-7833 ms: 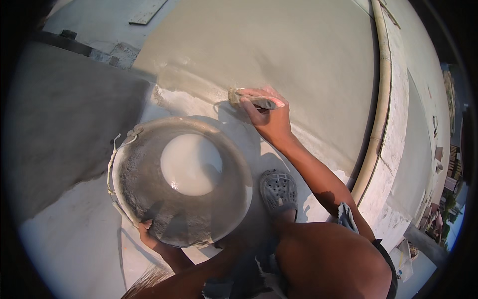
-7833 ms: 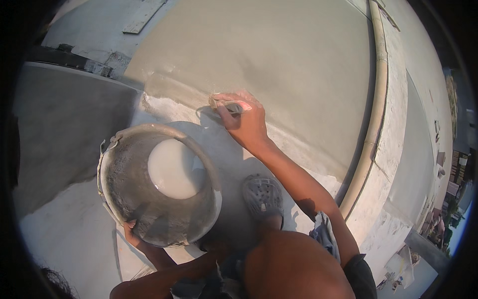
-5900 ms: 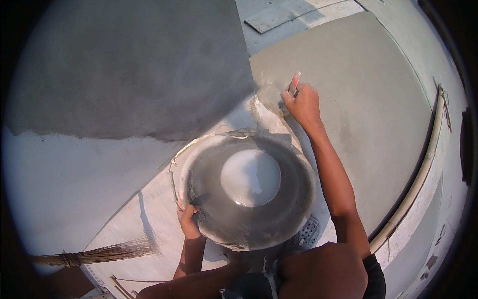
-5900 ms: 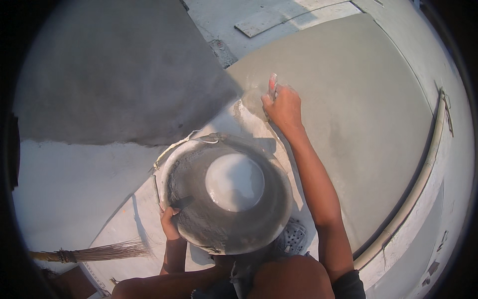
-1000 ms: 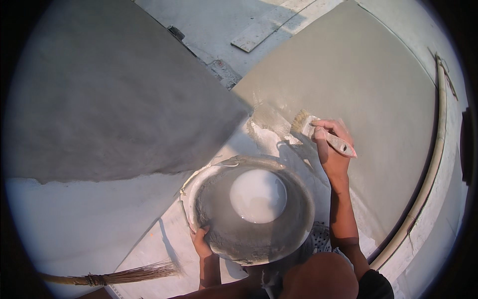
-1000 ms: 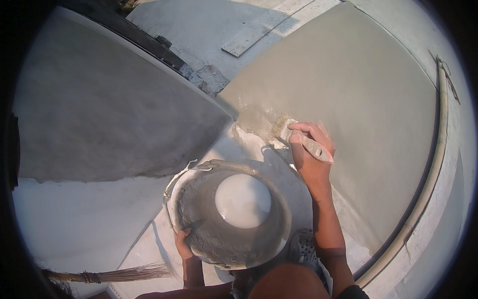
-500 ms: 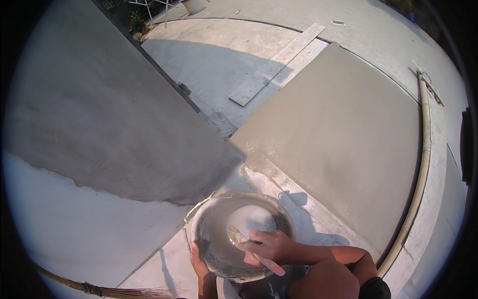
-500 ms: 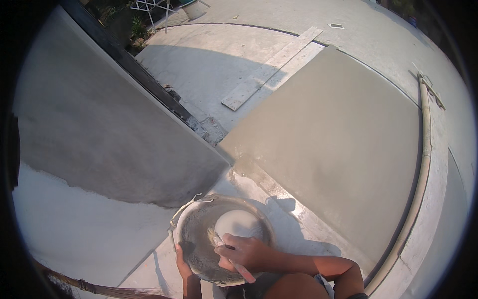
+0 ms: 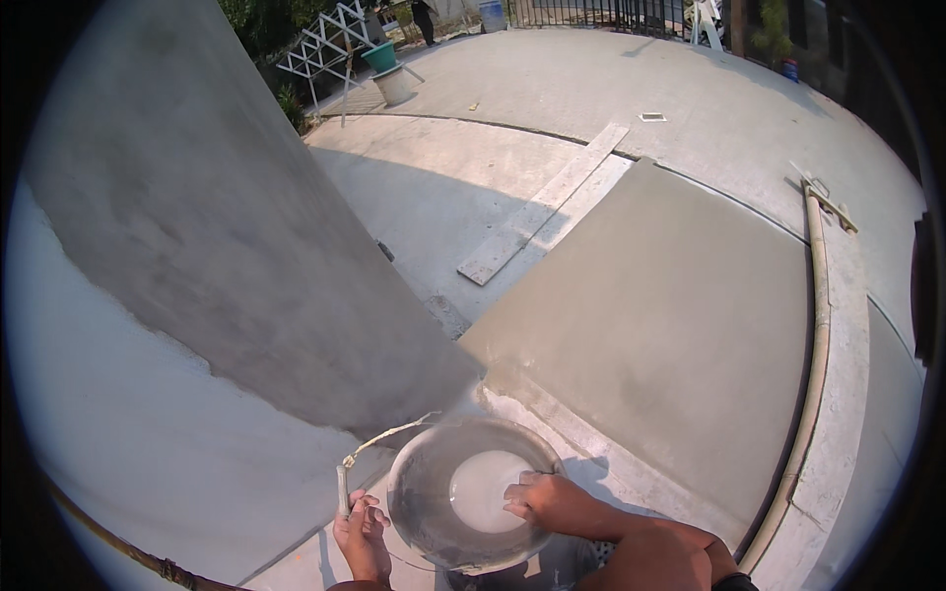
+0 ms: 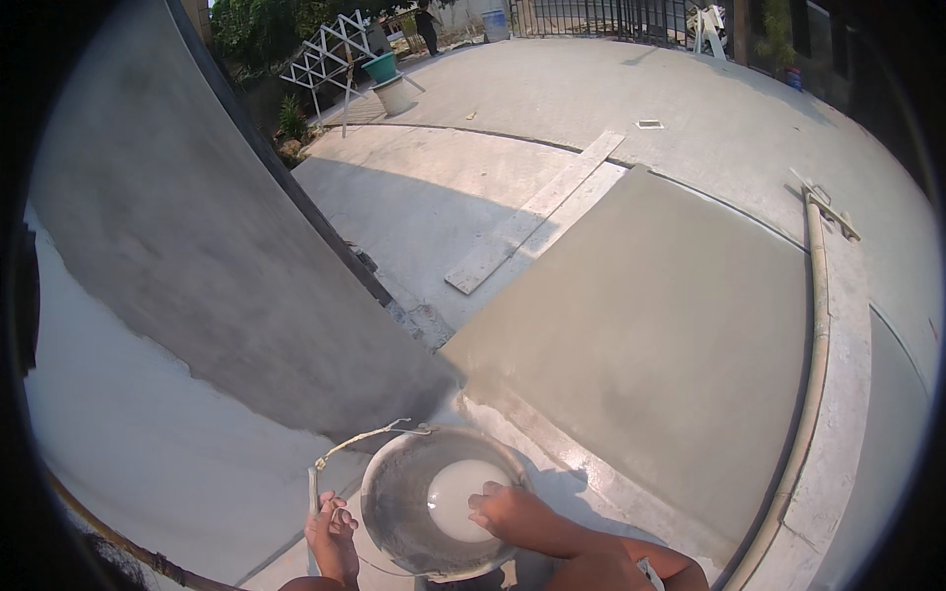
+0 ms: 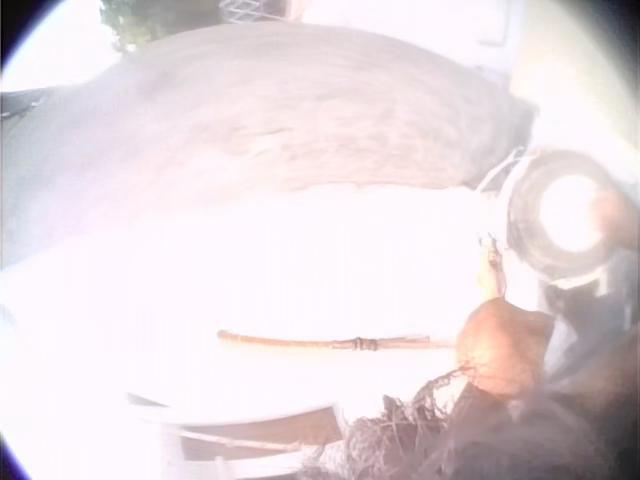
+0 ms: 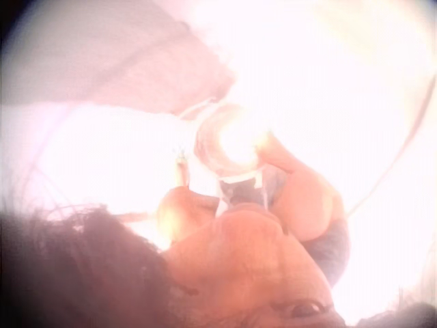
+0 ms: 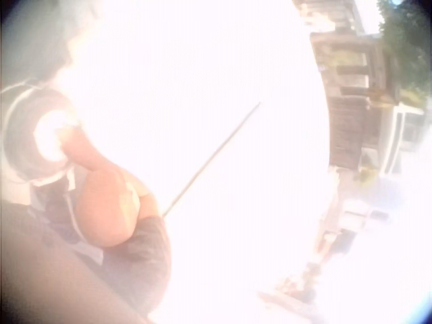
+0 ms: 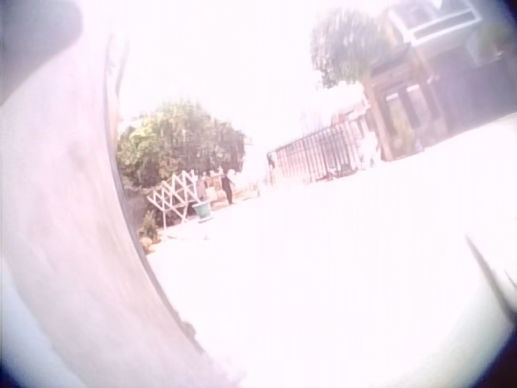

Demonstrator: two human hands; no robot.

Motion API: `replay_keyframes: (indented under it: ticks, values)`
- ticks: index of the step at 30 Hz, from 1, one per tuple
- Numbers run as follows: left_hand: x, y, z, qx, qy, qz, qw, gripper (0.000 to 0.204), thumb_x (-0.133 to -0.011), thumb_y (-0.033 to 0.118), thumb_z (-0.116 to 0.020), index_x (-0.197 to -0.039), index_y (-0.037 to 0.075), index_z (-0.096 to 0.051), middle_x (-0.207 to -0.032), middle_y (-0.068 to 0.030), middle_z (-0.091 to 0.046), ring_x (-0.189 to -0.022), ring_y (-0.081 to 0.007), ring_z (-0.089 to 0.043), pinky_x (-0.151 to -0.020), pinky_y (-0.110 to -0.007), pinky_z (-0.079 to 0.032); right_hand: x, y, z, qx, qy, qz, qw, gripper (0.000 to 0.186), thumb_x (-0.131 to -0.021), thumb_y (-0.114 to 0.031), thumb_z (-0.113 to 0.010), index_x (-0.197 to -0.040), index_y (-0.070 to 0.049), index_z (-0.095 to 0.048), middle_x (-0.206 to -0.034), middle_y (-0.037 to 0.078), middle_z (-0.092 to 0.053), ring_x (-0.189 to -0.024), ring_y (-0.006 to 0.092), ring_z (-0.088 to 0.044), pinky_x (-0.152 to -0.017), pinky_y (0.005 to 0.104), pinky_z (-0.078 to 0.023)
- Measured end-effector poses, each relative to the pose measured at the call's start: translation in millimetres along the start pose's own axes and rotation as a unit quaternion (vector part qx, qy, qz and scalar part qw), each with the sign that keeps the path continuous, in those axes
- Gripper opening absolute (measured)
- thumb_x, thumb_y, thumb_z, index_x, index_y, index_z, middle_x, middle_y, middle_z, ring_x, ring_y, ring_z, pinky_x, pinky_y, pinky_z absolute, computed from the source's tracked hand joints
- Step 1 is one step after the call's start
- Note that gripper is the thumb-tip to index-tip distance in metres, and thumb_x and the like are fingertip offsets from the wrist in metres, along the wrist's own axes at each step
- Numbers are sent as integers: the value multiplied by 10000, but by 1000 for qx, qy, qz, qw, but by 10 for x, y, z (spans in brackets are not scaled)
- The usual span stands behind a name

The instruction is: The person applies a white cement-like substance to a concrete surface using a brush and bucket, then transfers material between buckets with a trowel. The person walks across the site, retrieves tools, and continues mixing and applying the material.

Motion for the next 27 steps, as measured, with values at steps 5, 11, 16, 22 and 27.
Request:
replay_keyframes:
  ticks: [5, 11, 16, 22, 27]
  values:
    - [65, 551, -717, 1, -287, 129, 949, 308, -1026, 258, -598, -1161, -18, -617, -768, -110, -652, -655, -178, -608, -601, -295, -490, 221, -41, 585, -18, 109, -4, 994, 184, -973, -199, -635, -1024, -48, -728, -1034, 165, -716, -921, 356, -690, -775, 391, -573]
    - [204, 716, -1489, -239, -489, 277, 792, 300, -1061, 265, -572, -1204, 3, -594, -913, -125, -701, -851, -218, -688, -787, -336, -538, 1074, -445, 2300, -91, 269, -110, 953, 148, -906, -95, -730, -1040, -76, -789, -900, 81, -750, -779, 209, -716, -671, 268, -564]
    - [488, 822, -1854, -286, -480, 326, 763, 360, -1082, 285, -546, -1289, -7, -576, -984, -127, -706, -907, -204, -677, -853, -354, -533, 1152, -1249, 2259, -60, 103, 118, 986, 197, -905, -176, -740, -1047, -43, -763, -769, 112, -708, -737, 261, -716, -682, 333, -571]
    - [729, 218, -1957, -336, -573, 480, 572, 375, -1049, 280, -591, -1343, 48, -600, -1161, -127, -679, -1073, -209, -636, -949, -353, -494, 820, -958, 1995, 0, -5, 76, 997, 190, -921, -200, -660, -1006, -38, -711, -769, 89, -648, -763, 300, -701, -739, 395, -582]
    - [758, 122, -1913, -354, -626, 563, 407, 409, -1022, 276, -628, -1388, 94, -619, -1308, -128, -656, -1212, -213, -602, -1028, -352, -461, 744, -450, 2138, -21, -43, -216, 975, 177, -919, -236, -663, -937, -62, -686, -740, 134, -670, -748, 350, -672, -698, 432, -554]
Point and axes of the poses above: each hand's wrist, its own x-axis away from the middle knuckle, its own z-axis out of the back of the hand, y = z × x, the point moved 9 cm from there along -x, towards the middle knuckle
